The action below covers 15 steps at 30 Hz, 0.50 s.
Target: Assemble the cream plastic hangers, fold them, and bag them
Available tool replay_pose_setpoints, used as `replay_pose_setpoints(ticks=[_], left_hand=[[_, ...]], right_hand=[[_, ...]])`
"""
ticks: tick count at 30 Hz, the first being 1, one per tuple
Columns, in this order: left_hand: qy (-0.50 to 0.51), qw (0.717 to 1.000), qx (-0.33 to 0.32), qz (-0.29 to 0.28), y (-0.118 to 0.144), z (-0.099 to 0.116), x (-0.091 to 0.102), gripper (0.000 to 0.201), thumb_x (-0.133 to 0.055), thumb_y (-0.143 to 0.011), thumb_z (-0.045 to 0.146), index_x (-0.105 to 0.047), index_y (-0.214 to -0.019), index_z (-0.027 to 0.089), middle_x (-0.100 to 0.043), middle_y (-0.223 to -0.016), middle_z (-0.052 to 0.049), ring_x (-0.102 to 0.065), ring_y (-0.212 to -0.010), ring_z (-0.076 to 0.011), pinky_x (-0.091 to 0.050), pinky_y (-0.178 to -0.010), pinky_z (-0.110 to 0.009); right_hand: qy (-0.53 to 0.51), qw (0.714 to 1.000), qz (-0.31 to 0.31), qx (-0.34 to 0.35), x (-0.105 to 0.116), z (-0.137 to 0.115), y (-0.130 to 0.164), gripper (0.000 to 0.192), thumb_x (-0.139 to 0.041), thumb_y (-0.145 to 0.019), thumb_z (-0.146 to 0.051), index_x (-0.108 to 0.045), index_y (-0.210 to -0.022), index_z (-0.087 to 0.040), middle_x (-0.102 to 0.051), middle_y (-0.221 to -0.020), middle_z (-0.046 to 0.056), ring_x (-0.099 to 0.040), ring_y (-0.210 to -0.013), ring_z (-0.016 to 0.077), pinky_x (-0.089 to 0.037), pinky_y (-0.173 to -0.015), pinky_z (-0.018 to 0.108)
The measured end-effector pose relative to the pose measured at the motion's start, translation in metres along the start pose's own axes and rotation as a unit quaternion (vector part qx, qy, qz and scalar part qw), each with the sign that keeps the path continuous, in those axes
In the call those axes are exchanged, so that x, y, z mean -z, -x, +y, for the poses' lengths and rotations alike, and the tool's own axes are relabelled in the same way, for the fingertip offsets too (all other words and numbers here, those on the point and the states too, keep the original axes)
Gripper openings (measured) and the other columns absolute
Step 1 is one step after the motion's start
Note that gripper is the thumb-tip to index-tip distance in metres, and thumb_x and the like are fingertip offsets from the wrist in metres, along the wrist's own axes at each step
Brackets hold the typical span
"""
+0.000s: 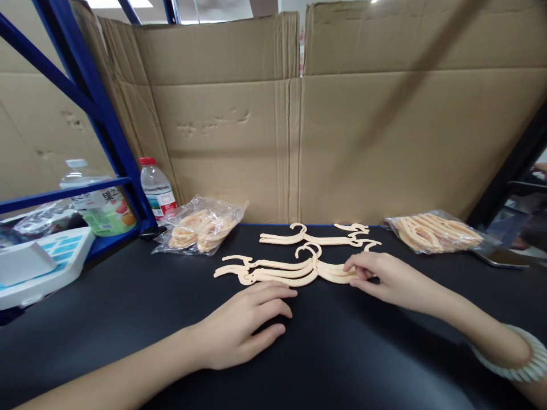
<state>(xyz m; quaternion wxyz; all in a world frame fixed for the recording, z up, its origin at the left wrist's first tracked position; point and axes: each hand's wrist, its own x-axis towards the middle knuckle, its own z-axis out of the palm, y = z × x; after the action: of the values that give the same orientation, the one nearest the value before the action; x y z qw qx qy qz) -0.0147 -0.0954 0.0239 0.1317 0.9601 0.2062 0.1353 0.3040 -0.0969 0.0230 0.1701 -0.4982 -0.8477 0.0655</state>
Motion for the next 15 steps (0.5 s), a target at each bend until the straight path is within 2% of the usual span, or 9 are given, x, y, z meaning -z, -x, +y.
replay_pose_setpoints(ticks=[7, 15], left_hand=[[0.008, 1.0, 0.0, -0.006, -0.001, 0.001, 0.001, 0.023, -0.049, -0.091, 0.019, -0.058, -0.111, 0.023, -0.055, -0.133, -0.007, -0.049, -0.125, -0.0225, -0.042, -0.105, -0.038], [0.001, 1.0, 0.016, -0.016, 0.0, 0.0, 0.0, 0.023, -0.049, -0.091, 0.02, -0.057, -0.111, 0.023, -0.05, -0.138, -0.009, -0.046, -0.128, -0.025, -0.042, -0.104, -0.041]], right_hand=[[-0.022, 0.997, -0.063, 0.037, -0.002, -0.014, 0.002, 0.011, -0.055, -0.085, -0.022, -0.063, -0.093, -0.02, -0.059, -0.073, 0.0, -0.053, -0.064, 0.0139, -0.039, -0.06, 0.025], [-0.028, 0.997, -0.064, 0.038, -0.003, -0.014, 0.002, 0.01, -0.057, -0.085, -0.022, -0.064, -0.092, -0.021, -0.057, -0.07, 0.0, -0.051, -0.062, 0.0134, -0.037, -0.058, 0.024]])
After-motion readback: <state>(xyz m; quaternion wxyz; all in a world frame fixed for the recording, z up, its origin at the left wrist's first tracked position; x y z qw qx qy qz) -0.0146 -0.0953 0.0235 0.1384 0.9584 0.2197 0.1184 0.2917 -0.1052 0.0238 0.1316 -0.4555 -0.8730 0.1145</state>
